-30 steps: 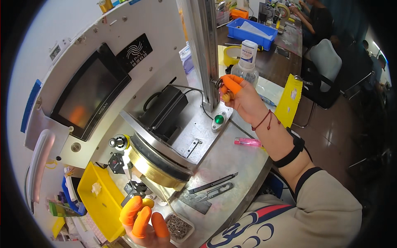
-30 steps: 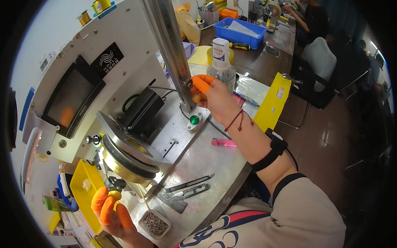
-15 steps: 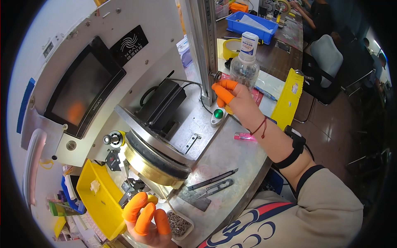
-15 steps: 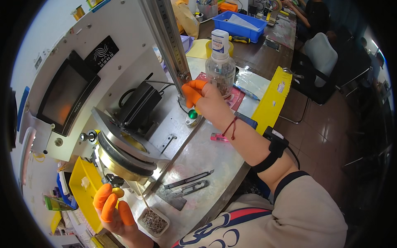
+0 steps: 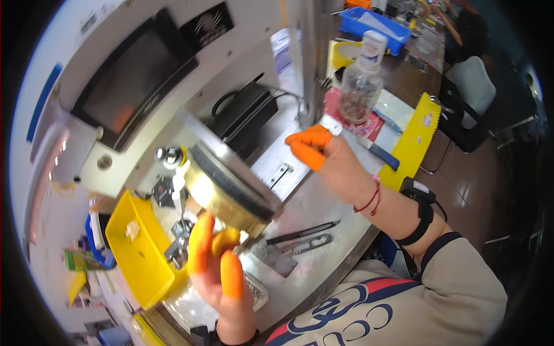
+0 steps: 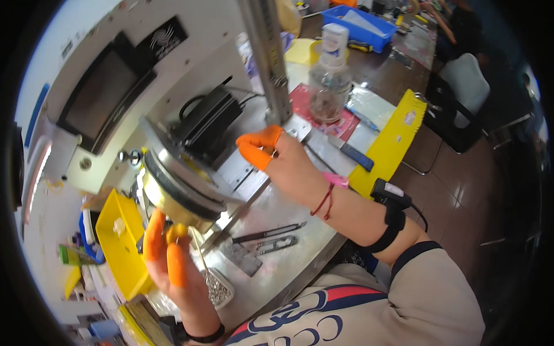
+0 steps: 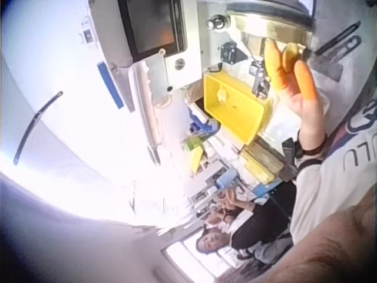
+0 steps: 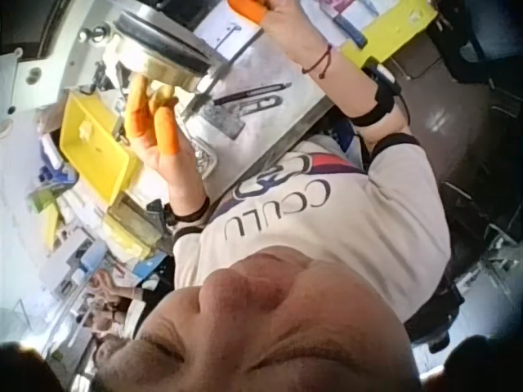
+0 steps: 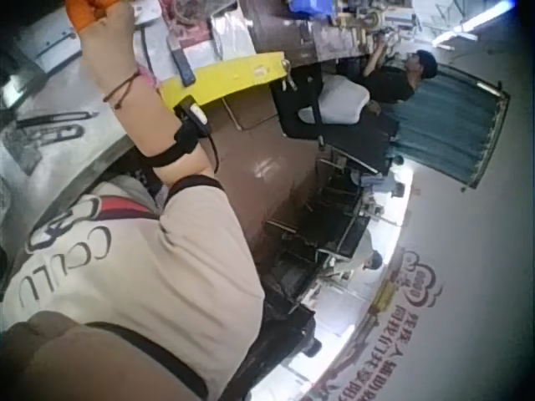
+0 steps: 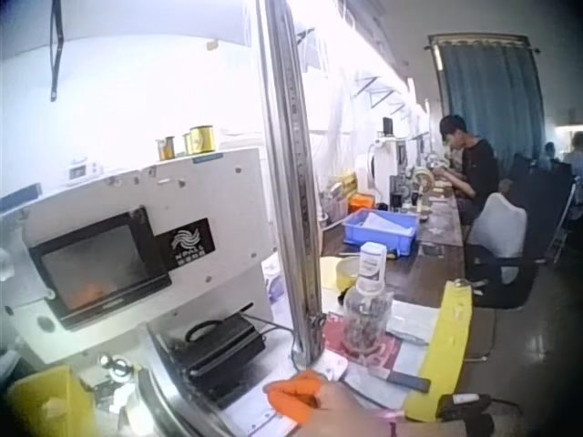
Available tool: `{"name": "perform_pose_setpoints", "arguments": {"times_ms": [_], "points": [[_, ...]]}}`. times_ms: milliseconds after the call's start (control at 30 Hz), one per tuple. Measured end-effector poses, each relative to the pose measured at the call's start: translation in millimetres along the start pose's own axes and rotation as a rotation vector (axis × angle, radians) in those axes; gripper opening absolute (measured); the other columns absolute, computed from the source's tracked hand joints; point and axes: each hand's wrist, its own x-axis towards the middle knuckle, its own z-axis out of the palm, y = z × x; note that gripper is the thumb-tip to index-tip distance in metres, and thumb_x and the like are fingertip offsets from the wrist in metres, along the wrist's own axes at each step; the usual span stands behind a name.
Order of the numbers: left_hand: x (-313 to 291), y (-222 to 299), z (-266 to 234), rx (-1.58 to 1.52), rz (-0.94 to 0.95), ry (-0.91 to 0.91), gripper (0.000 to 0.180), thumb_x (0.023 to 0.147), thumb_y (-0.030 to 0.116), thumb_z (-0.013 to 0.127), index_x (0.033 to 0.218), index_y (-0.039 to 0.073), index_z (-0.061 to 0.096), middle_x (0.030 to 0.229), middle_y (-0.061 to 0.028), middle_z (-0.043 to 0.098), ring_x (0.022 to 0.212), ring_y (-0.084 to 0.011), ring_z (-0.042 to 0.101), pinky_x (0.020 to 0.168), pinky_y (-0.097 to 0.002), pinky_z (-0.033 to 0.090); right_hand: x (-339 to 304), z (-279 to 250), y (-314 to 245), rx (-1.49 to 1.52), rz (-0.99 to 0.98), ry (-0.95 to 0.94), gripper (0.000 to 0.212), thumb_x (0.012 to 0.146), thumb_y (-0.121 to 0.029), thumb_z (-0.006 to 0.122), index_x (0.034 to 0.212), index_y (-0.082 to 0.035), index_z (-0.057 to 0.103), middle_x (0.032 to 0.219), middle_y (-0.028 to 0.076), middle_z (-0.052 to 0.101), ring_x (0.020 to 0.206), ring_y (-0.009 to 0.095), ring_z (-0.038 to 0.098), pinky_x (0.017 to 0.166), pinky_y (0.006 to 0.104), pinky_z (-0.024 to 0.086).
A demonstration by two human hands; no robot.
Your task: Using a specialized machine to crimp or attach small metal components onto metal pins.
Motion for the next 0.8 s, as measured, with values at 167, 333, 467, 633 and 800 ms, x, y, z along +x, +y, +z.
{"name": "perform_pose_setpoints", "arguments": {"times_ms": [167,333,467,633,800], "points": [[25,-11,14,-0.336,-0.334,0.039,0.035,0.084,0.008,0.045,0.117,-0.002,0.041,0.109,-0.0099,0.049,0.092,-0.0156,0.051,0.081,-0.0279,0.04,31,1,-16,0.477,0.427,-0.325,0.024,0.081,-0.019,0.058,0.098,-0.003,0.061,0.083,0.0,0.061,0.061,0.003,0.044,0.058,0.0163,0.036],[43,-14,0,-0.195,-0.383,-0.138,0.029,0.086,0.012,0.045,0.114,0.004,0.045,0.098,-0.0035,0.055,0.081,-0.0103,0.053,0.067,-0.0224,0.042,61,15,-37,0.284,0.296,-0.92,0.018,0.08,-0.018,0.059,0.09,-0.004,0.064,0.065,-0.003,0.055,0.055,0.003,0.045,0.052,0.0156,0.037],[56,-10,3,0.011,-0.343,-0.279,0.024,0.087,0.012,0.041,0.109,0.004,0.049,0.081,-0.0009,0.055,0.061,-0.0066,0.047,0.052,-0.0192,0.037,74,23,-35,0.255,0.128,-0.961,0.015,0.079,-0.015,0.059,0.087,-0.003,0.063,0.066,-0.004,0.055,0.054,0.002,0.046,0.05,0.0157,0.037],[52,-9,0,0.239,-0.09,-0.263,0.022,0.086,0.008,0.04,0.104,-0.001,0.051,0.074,-0.0036,0.054,0.061,-0.0097,0.049,0.055,-0.022,0.04,67,27,-28,0.386,0.179,-0.926,0.016,0.08,-0.014,0.057,0.091,-0.003,0.061,0.067,-0.005,0.054,0.054,0.001,0.044,0.047,0.0154,0.034],[20,-4,-24,0.421,-0.065,-0.349,0.03,0.085,0.005,0.048,0.114,-0.002,0.045,0.089,-0.0027,0.052,0.071,-0.0071,0.048,0.064,-0.0182,0.039,52,14,-11,0.454,0.295,-0.647,0.03,0.083,-0.017,0.054,0.108,-0.001,0.052,0.096,0.003,0.057,0.086,0.009,0.055,0.071,0.0224,0.045]]}}
